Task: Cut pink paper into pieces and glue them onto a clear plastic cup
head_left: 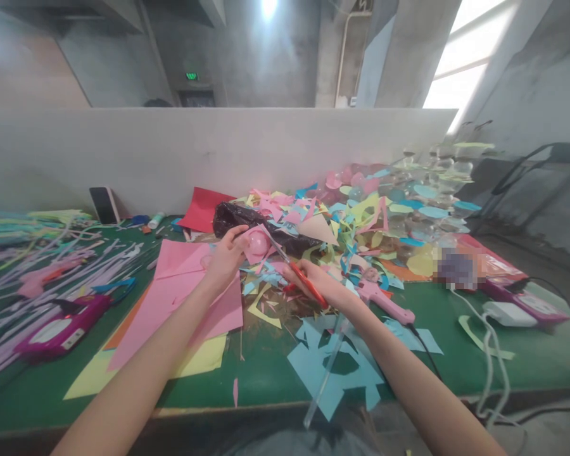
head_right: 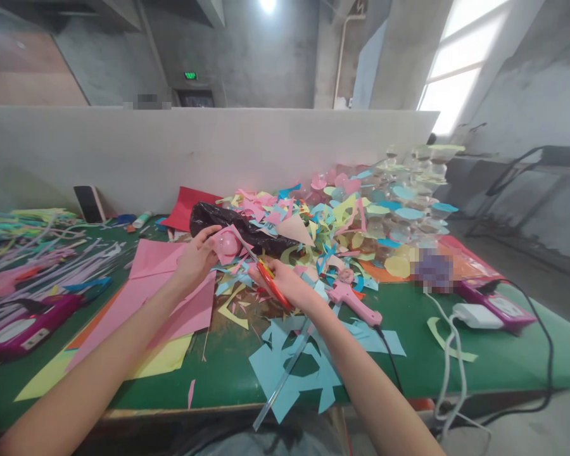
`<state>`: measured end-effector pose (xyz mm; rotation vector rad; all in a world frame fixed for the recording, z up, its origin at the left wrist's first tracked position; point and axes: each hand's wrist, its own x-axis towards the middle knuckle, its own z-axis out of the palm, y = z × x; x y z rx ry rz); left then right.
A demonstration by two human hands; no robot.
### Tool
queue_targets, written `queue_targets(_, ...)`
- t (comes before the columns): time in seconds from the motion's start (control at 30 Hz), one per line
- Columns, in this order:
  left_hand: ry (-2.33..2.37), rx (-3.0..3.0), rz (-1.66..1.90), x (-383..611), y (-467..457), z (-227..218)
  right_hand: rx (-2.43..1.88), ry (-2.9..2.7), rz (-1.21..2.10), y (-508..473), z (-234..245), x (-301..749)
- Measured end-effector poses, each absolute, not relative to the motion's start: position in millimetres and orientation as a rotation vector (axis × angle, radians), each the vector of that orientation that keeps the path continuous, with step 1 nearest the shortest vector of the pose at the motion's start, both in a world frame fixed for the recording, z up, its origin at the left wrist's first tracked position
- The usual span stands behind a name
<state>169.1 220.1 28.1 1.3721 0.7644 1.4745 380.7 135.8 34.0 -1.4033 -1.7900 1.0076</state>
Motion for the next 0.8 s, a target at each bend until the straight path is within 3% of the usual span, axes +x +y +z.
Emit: queue_targets(0.8,0.741,1.326,1.378,176.7,211.6,28.1,-1.528,-1.728,0.937,140.3,31.5,380.7)
